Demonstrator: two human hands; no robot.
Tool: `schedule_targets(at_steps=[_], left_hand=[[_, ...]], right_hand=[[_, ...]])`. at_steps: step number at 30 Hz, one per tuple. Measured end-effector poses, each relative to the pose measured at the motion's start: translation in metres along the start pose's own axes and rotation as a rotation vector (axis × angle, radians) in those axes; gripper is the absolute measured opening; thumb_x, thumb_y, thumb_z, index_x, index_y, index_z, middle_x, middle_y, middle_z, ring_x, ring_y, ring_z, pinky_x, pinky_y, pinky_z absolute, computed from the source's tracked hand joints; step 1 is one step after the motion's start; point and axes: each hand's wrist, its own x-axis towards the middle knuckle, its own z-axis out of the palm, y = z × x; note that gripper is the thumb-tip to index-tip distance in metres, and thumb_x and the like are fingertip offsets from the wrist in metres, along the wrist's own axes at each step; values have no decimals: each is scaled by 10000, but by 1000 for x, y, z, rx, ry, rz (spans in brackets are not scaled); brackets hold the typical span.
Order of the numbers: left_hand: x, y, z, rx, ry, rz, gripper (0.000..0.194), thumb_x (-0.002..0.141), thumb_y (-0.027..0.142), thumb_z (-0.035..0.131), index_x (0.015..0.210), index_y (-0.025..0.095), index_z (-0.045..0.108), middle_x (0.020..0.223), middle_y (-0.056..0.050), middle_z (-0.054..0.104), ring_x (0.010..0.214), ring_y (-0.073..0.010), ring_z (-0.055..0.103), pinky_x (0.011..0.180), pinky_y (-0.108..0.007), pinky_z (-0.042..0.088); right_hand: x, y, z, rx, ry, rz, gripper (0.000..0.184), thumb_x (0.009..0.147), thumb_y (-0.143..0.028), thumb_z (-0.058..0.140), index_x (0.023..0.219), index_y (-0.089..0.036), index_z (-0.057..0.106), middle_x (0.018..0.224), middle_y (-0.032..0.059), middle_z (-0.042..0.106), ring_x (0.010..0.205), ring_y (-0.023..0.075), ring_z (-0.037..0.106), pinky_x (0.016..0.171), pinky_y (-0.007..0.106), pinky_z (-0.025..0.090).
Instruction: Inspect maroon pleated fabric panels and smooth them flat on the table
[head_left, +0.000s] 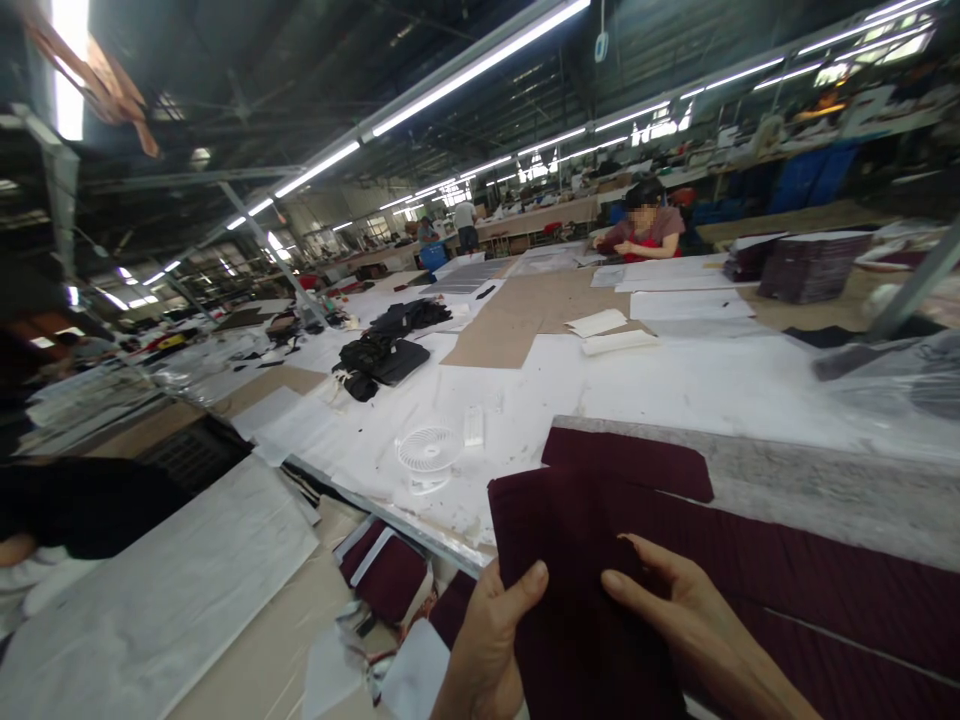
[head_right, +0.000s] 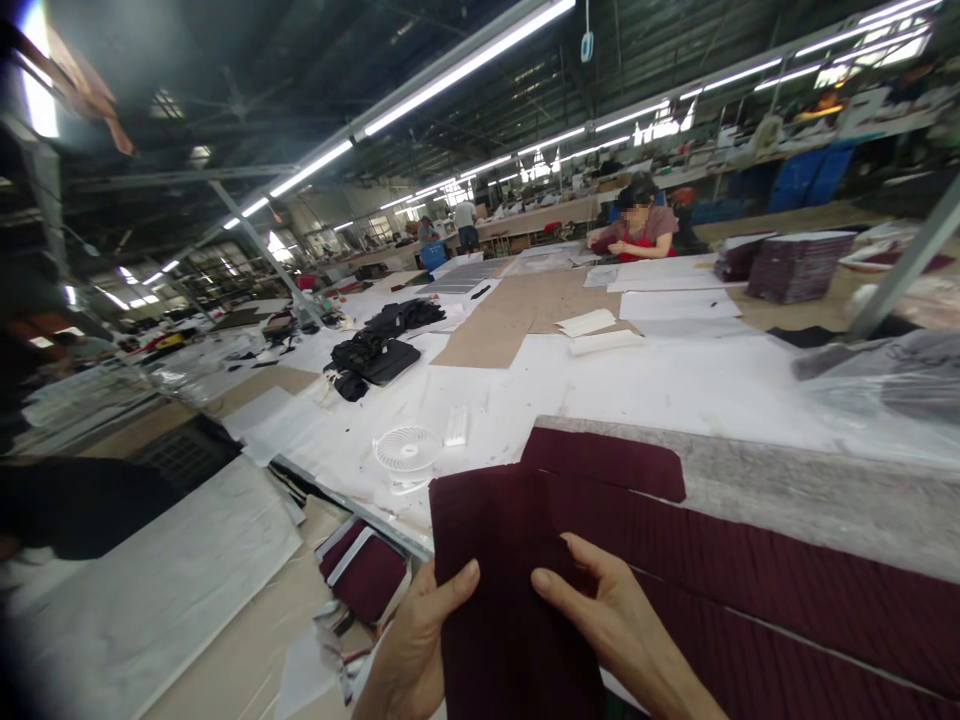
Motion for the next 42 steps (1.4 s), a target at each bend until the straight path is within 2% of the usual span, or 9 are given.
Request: schedule_targets(at_steps=[6, 15, 21, 25, 27, 31, 36, 39, 42], left_hand=[[0, -3, -1, 9, -47, 19, 432, 694, 136, 718, 1119, 139, 640, 1025, -123, 728, 1051, -284, 636, 1013, -445, 424], [3, -6, -3, 0, -36, 31, 466, 657, 132, 741, 1112, 145, 643, 1016, -115, 731, 1076, -299, 621, 1011, -443, 426], [6, -9, -5, -23, -13, 0, 552, 651, 131, 745, 1184, 144, 602, 1012, -126, 732, 1048, -308, 635, 999, -462, 434], [9, -9, -7, -40, -6, -13, 642, 664, 129, 738, 1271, 168, 532, 1054, -123, 721, 1055, -298, 634, 1003, -453, 429], [10, -8, -8, -50, -14, -18, 665, 671, 122, 734, 1294, 176, 509, 1061, -119, 720, 1061, -290, 631, 1008, -439, 425], [10, -6, -8, -37, -48, -33, 669, 675, 114, 731, 1300, 185, 506, 1063, -112, 721, 1069, -282, 628, 1014, -424, 421], [9, -5, -8, -3, -68, -32, 630, 677, 137, 733, 1274, 173, 536, 1060, -120, 721, 1077, -294, 622, 1010, -433, 424], [10, -5, -10, -1, -42, -26, 622, 663, 153, 746, 1255, 181, 555, 1077, -119, 716, 1062, -305, 629, 1000, -450, 431], [12, -4, -12, -4, -30, -8, 607, 655, 166, 754, 1235, 179, 574, 1064, -122, 720, 1047, -312, 636, 999, -465, 427]], right_hand=[[3, 5, -6, -164, 125, -17, 387, 617, -386, 804, 942, -209, 691, 844, 22, 731, 787, 241, 674, 737, 345, 566], [1, 4, -5, -205, 148, -36, 460, 618, -446, 790, 1006, -214, 702, 991, 51, 743, 882, 272, 680, 810, 374, 566], [2, 4, -6, -315, 175, -59, 455, 654, -456, 751, 1024, -200, 681, 1044, 68, 727, 994, 299, 647, 862, 373, 541], [1, 5, -8, -325, 110, -126, 299, 703, -412, 722, 926, -228, 648, 943, 38, 716, 885, 247, 659, 757, 316, 554], [3, 6, -10, -270, 77, -175, 325, 705, -384, 730, 979, -259, 609, 989, 24, 682, 895, 221, 646, 736, 294, 546], [9, 6, -18, -197, 45, -211, 483, 722, -383, 723, 1159, -320, 525, 1133, 29, 596, 997, 210, 602, 792, 316, 516], [13, 2, -22, -319, 100, -225, 425, 698, -413, 736, 1076, -267, 608, 1096, 45, 601, 1056, 241, 552, 922, 382, 424], [10, -1, -16, -173, 11, -188, 396, 712, -394, 734, 1056, -253, 596, 1039, 35, 633, 947, 220, 607, 841, 358, 482], [7, -3, -8, -34, -91, -130, 257, 749, -369, 715, 928, -223, 600, 884, 10, 677, 824, 192, 646, 761, 318, 516]])
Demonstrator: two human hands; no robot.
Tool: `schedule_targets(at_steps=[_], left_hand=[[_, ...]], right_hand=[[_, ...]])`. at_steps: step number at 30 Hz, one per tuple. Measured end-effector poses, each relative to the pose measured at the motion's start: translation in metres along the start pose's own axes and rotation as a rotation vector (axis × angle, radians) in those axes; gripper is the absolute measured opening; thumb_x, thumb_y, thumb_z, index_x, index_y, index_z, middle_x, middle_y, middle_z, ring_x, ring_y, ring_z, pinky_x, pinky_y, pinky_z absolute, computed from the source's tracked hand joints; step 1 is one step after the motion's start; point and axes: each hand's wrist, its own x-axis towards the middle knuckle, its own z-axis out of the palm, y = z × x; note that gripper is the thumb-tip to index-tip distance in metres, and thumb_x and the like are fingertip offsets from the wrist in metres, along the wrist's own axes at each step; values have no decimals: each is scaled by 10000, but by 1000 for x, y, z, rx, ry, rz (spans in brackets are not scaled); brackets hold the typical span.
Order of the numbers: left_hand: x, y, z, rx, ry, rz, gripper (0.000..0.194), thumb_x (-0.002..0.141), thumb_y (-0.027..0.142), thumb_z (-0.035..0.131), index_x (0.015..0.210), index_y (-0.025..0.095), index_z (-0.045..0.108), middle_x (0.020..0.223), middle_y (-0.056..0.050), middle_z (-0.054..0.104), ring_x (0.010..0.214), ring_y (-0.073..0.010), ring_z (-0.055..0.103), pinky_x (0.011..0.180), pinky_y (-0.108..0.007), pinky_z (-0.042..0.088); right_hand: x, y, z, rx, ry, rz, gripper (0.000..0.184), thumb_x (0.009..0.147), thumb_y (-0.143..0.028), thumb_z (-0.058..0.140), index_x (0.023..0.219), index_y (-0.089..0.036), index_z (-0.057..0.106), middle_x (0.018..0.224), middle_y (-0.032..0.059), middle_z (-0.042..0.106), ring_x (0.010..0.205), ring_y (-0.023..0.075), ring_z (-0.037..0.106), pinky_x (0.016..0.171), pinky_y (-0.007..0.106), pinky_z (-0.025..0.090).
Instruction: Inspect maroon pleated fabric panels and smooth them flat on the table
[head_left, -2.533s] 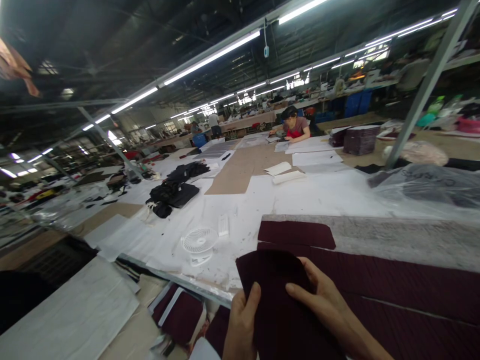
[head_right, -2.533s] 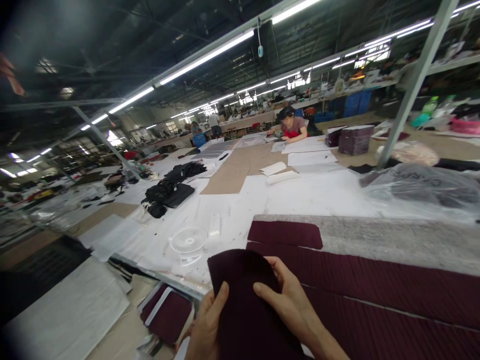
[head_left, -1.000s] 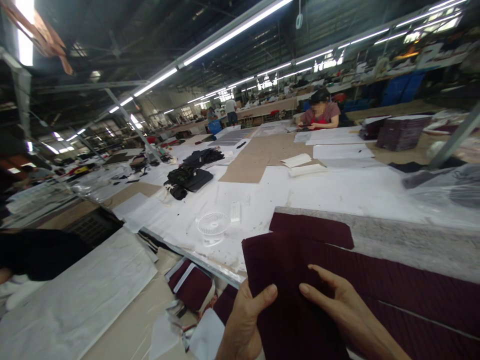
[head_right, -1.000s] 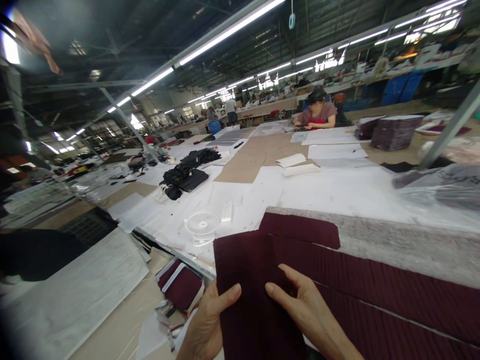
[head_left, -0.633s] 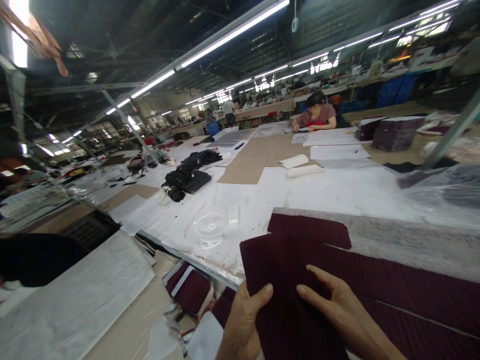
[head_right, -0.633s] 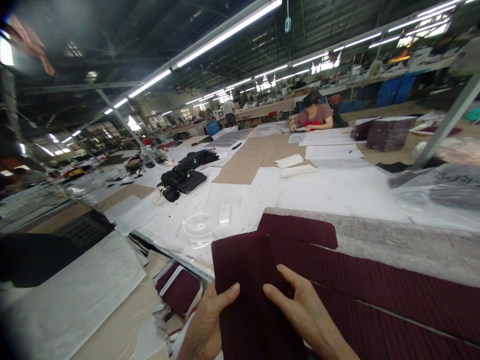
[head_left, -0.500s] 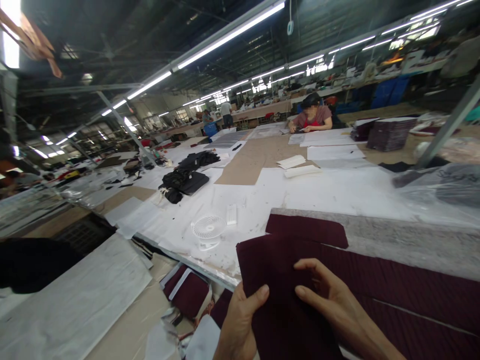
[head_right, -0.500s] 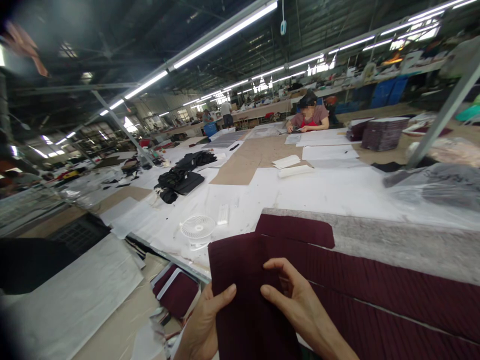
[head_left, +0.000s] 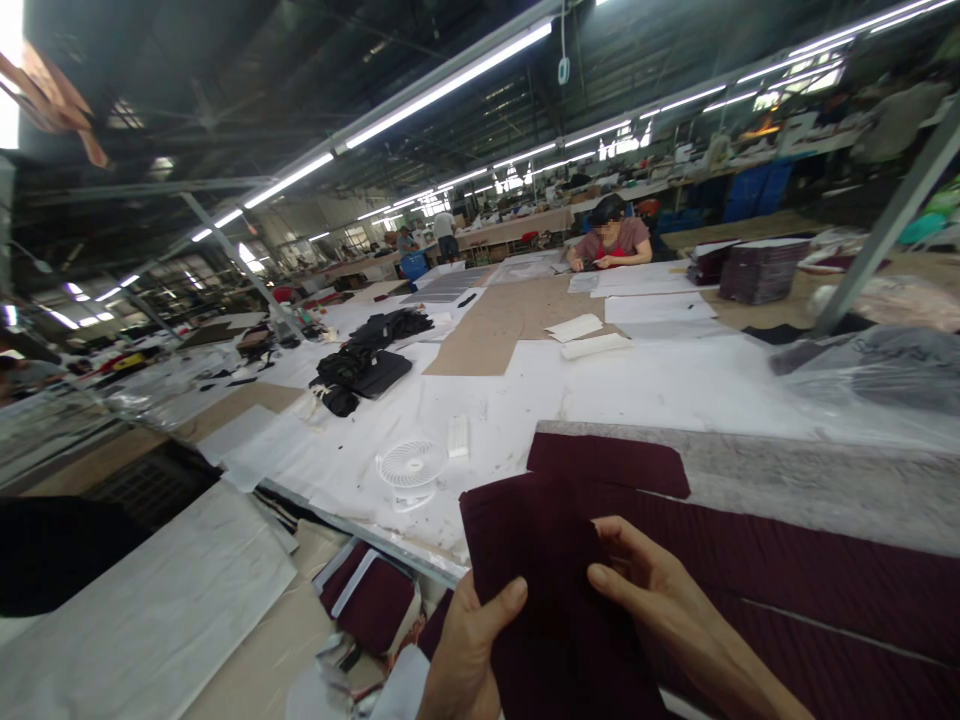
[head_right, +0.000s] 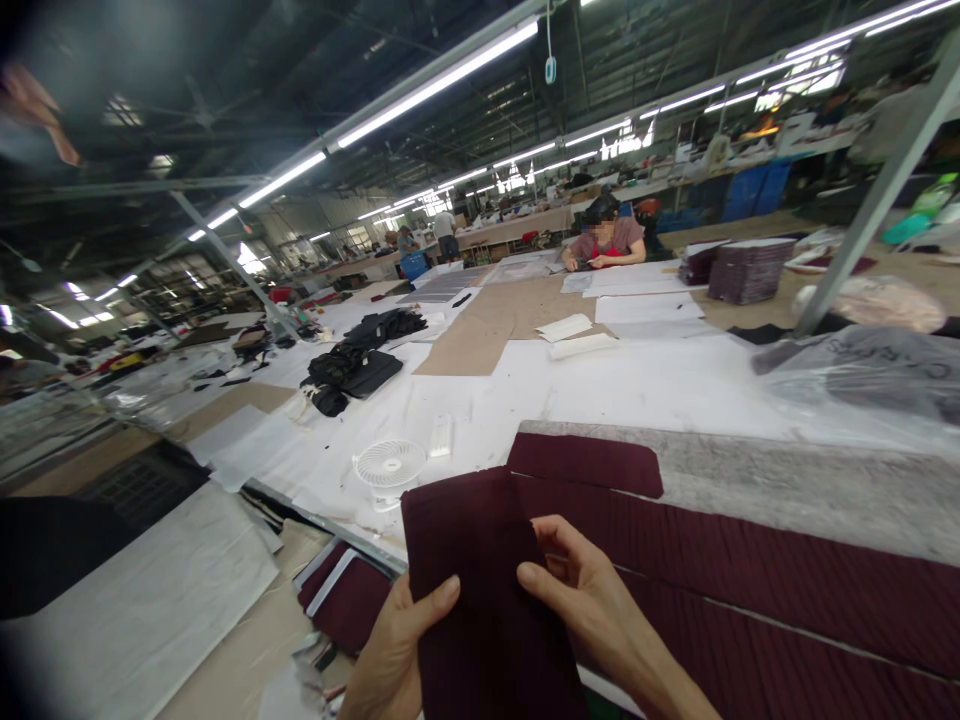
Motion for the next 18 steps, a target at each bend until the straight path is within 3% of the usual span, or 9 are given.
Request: schedule_targets(at_steps=[3, 13, 18], left_hand=[[1, 2, 1, 9, 9, 19, 598, 649, 166, 759, 1221, 164, 585, 1051, -127, 723, 1056, -316, 631, 1002, -466, 426], [0, 7, 3, 20, -7, 36, 632, 656, 121, 745, 1255, 166, 550, 1084, -130, 711, 1066, -298, 627, 997, -444, 435], [0, 6, 2, 14, 29, 31, 614, 633, 158, 768, 1218, 157, 583, 1059, -134, 719, 1046, -317, 635, 977, -462, 451]], right_hand=[[0, 1, 6, -34, 44, 42, 213, 729, -353, 738, 826, -197, 631, 798, -1, 687, 786, 196, 652, 716, 295, 525], [6, 10, 9, -8, 57, 72, 239, 752, -326, 722, 938, -185, 669, 869, 24, 723, 808, 227, 670, 707, 324, 534], [6, 8, 12, -67, 62, 53, 231, 743, -359, 718, 875, -178, 662, 796, 5, 706, 751, 205, 646, 662, 290, 516]])
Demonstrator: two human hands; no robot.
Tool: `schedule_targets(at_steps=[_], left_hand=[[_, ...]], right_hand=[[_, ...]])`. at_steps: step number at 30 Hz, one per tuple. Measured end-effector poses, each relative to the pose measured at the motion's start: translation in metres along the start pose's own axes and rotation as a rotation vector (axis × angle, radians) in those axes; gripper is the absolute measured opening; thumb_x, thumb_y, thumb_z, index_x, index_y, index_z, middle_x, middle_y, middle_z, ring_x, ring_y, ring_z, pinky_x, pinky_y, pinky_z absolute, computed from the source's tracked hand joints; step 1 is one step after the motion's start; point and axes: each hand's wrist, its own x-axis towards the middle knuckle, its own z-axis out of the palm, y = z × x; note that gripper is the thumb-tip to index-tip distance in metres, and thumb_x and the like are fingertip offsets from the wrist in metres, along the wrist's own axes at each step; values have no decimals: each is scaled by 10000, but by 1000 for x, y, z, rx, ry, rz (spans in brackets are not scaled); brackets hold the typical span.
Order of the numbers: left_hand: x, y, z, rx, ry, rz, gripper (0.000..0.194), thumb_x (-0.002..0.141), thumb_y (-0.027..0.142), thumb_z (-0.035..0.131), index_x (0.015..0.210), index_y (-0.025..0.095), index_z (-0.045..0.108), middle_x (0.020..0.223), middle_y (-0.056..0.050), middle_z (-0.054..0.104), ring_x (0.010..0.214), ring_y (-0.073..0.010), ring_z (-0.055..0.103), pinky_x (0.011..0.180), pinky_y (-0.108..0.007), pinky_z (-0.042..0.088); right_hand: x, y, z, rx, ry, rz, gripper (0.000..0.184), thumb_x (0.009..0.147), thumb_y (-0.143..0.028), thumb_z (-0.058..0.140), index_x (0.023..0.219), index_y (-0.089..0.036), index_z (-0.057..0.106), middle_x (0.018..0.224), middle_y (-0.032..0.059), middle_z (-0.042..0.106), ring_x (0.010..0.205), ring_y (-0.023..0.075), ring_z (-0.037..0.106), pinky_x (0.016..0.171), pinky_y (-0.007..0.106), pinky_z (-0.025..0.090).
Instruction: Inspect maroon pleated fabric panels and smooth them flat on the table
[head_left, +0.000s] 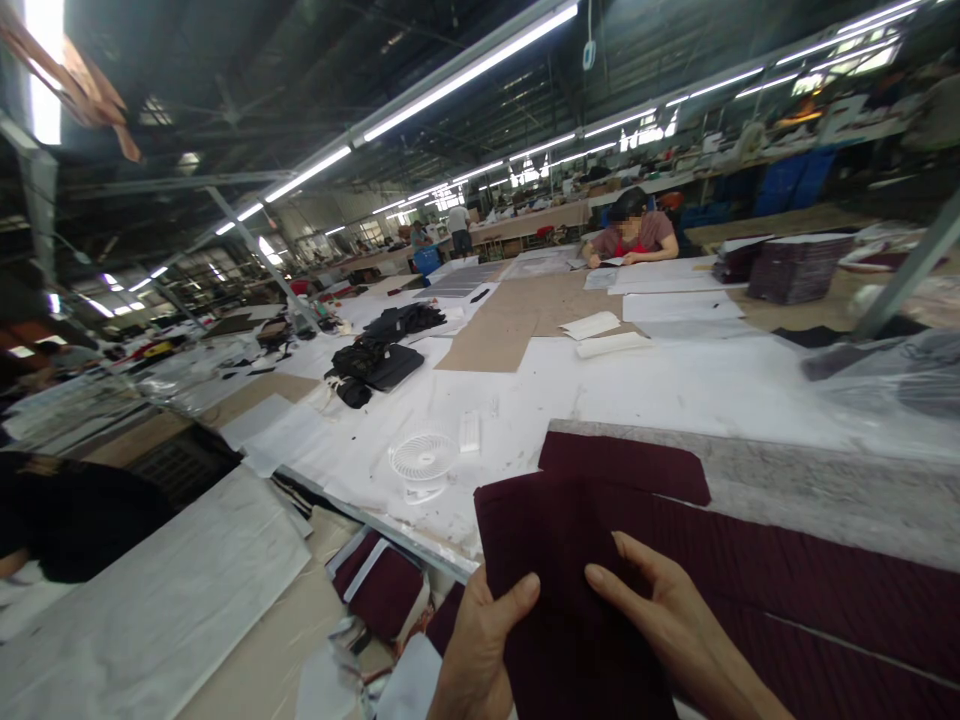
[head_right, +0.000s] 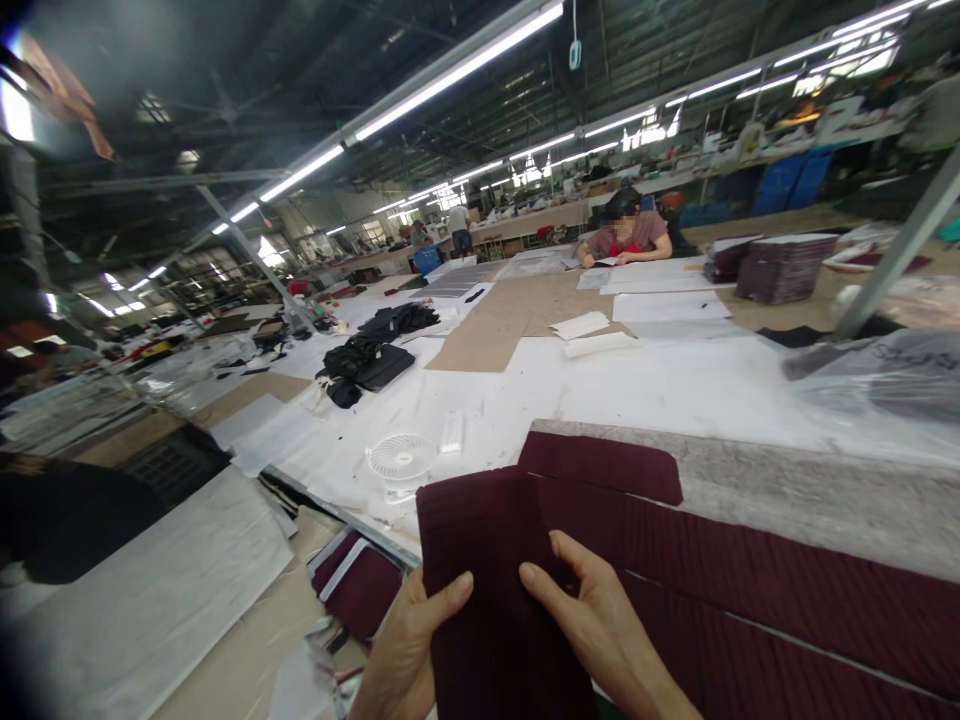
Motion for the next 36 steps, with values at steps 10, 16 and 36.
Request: schedule_targets(at_steps=[10, 16, 36], left_hand=[[2, -3, -7, -25, 32, 7, 583, 619, 178, 781, 1178, 165, 615, 1029, -121, 730, 1022, -313, 647, 977, -455, 448], [-1, -3, -7, -13, -15, -19, 574, 626, 186, 780, 1176, 159, 618, 1032, -132, 728, 1013, -312, 651, 973, -451, 449], [-6, 2, -8, 17, 32, 3, 558, 627, 189, 779, 1162, 162, 624, 999, -118, 739, 1028, -313, 644, 975, -447, 449]], right_hand=[[3, 12, -6, -17, 44, -115, 403, 749, -352, 720, 1092, -304, 515, 1025, 10, 616, 907, 206, 615, 763, 331, 524], [2, 13, -12, -170, 87, -251, 324, 770, -368, 693, 1064, -355, 559, 1389, -4, 363, 1033, 210, 550, 841, 353, 494], [-6, 11, -1, 122, -65, 27, 209, 725, -352, 743, 801, -181, 649, 740, -15, 667, 718, 169, 627, 656, 259, 493]])
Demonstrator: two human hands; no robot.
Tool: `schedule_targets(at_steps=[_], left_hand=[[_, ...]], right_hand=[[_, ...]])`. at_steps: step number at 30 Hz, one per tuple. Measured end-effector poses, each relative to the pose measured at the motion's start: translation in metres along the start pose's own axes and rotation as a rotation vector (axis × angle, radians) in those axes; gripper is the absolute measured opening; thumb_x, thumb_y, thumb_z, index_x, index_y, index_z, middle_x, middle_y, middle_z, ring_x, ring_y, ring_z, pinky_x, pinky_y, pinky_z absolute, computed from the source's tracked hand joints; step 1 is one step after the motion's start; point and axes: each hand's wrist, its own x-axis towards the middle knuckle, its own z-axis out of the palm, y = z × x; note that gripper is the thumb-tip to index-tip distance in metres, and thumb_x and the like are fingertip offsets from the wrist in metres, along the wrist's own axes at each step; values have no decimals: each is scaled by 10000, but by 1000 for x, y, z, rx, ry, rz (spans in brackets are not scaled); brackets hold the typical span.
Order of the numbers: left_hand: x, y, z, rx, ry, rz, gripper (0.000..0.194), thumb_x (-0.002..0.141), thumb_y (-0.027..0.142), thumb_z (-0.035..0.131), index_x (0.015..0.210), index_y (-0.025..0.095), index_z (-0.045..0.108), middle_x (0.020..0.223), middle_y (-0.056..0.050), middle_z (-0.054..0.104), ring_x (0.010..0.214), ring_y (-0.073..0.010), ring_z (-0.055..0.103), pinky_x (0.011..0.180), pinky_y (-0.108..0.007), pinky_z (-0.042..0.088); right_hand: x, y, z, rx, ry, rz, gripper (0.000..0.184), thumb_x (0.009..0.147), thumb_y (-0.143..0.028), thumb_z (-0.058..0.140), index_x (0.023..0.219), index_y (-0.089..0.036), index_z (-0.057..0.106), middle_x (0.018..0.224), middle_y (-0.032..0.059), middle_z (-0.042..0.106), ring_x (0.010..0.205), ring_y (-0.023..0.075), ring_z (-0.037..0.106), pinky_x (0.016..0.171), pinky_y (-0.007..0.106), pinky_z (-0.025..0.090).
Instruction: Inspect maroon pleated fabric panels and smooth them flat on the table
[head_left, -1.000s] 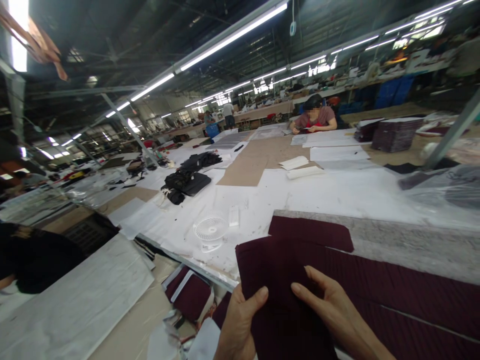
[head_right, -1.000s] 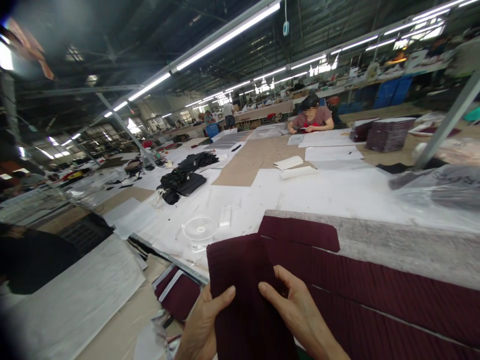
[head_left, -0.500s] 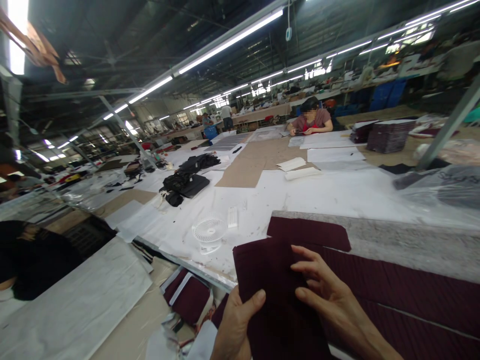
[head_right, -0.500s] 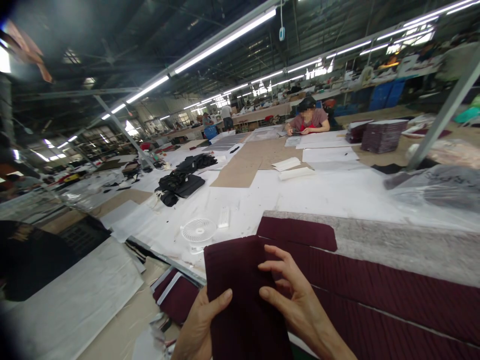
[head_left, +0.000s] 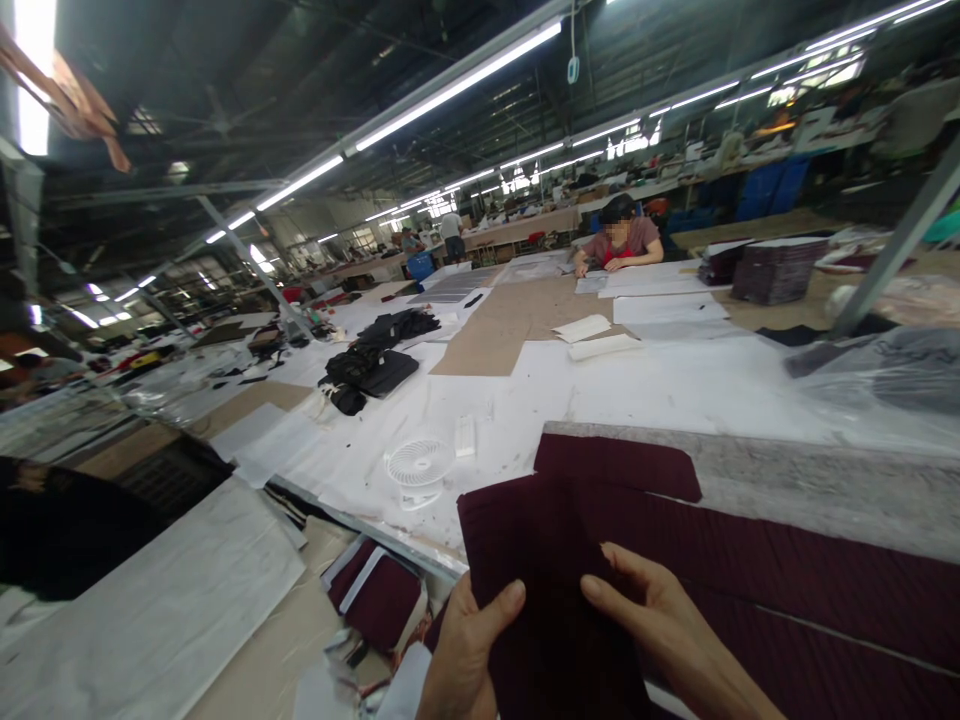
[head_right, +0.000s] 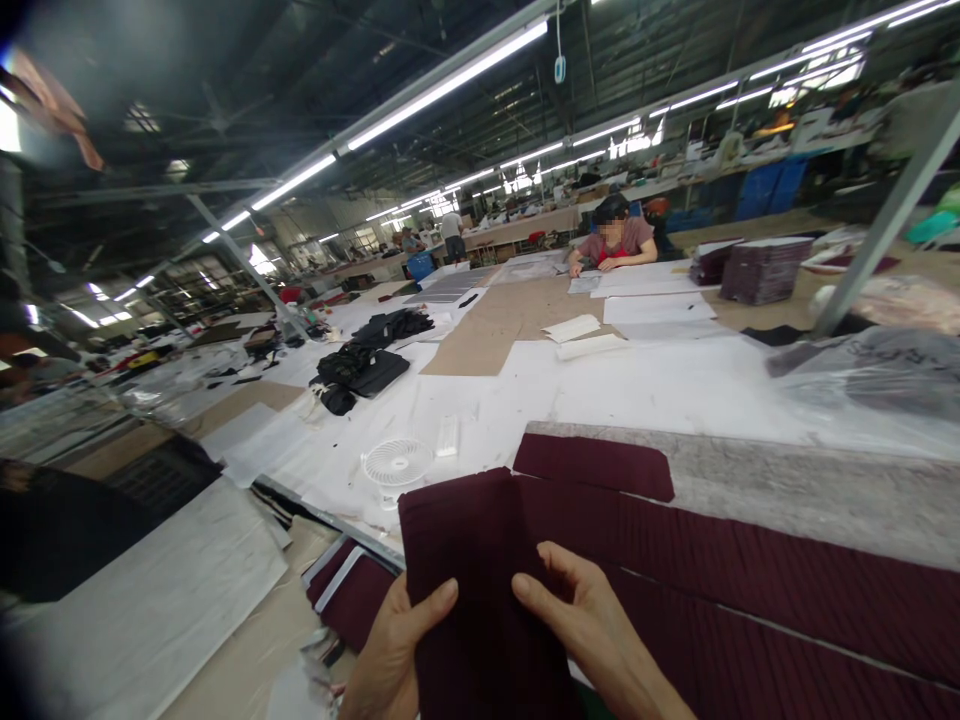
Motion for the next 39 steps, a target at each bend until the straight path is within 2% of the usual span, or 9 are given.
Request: schedule_targets(at_steps=[7, 14, 16, 19, 22, 27, 31, 35, 39], left_hand=[[0, -2, 0, -12, -42, 10, 593, 641, 163, 768, 1206, 160, 589, 1010, -124, 735, 1011, -307, 653, 977, -445, 449], [3, -3, -3, -18, -32, -3, 579, 657, 172, 758, 1212, 182, 591, 1008, -109, 738, 1005, -290, 657, 973, -425, 454], [4, -1, -4, -1, -33, -1, 570, 650, 175, 763, 1197, 174, 604, 1013, -113, 736, 1010, -295, 654, 967, -424, 458], [3, 2, -4, 35, -66, -7, 534, 650, 165, 759, 1167, 161, 627, 1028, -121, 731, 1014, -304, 651, 967, -430, 458], [2, 4, -2, 35, -133, -30, 473, 669, 154, 742, 1133, 151, 651, 1011, -128, 735, 1004, -303, 657, 980, -441, 446], [2, 3, 0, -2, -204, -58, 426, 673, 141, 737, 1094, 166, 678, 962, -114, 748, 1001, -298, 659, 992, -456, 435], [3, 4, -3, -6, -213, -46, 413, 669, 131, 741, 1077, 166, 687, 954, -113, 749, 1003, -292, 659, 996, -448, 433], [3, 7, -7, 21, -144, -7, 450, 689, 130, 725, 1132, 169, 654, 996, -119, 739, 1028, -285, 648, 992, -431, 438], [5, 9, -8, 21, -78, 33, 525, 693, 140, 726, 1202, 171, 602, 1041, -121, 727, 1053, -285, 635, 984, -422, 445]], right_hand=[[1, 3, -1, -6, -4, -9, 209, 745, -350, 724, 763, -183, 599, 721, -29, 623, 714, 167, 607, 673, 273, 484], [2, 4, -8, -105, 15, -45, 213, 757, -370, 710, 802, -191, 605, 757, -17, 619, 707, 155, 586, 649, 268, 471], [4, 1, -12, -155, 40, -97, 277, 739, -393, 721, 932, -231, 605, 861, 4, 630, 813, 192, 605, 703, 300, 492], [10, -10, -17, -274, 84, -214, 439, 736, -409, 716, 1131, -291, 562, 1185, 61, 567, 1018, 251, 576, 811, 360, 499], [17, -22, -19, -360, 71, -278, 414, 756, -404, 696, 1137, -305, 570, 1330, 58, 471, 1068, 255, 555, 858, 371, 487], [25, -33, -18, -317, -38, -242, 383, 759, -409, 698, 1102, -305, 562, 1161, 45, 598, 1055, 239, 566, 855, 363, 479], [25, -36, -13, -267, 3, -198, 360, 719, -434, 723, 1015, -271, 600, 1050, 40, 648, 979, 233, 603, 815, 351, 495], [19, -34, -7, -167, -49, -122, 344, 730, -427, 715, 1007, -259, 602, 958, 34, 690, 888, 222, 640, 803, 354, 502], [12, -18, -2, -115, -22, -42, 237, 744, -435, 700, 819, -219, 641, 767, 4, 689, 750, 184, 631, 693, 277, 489]])
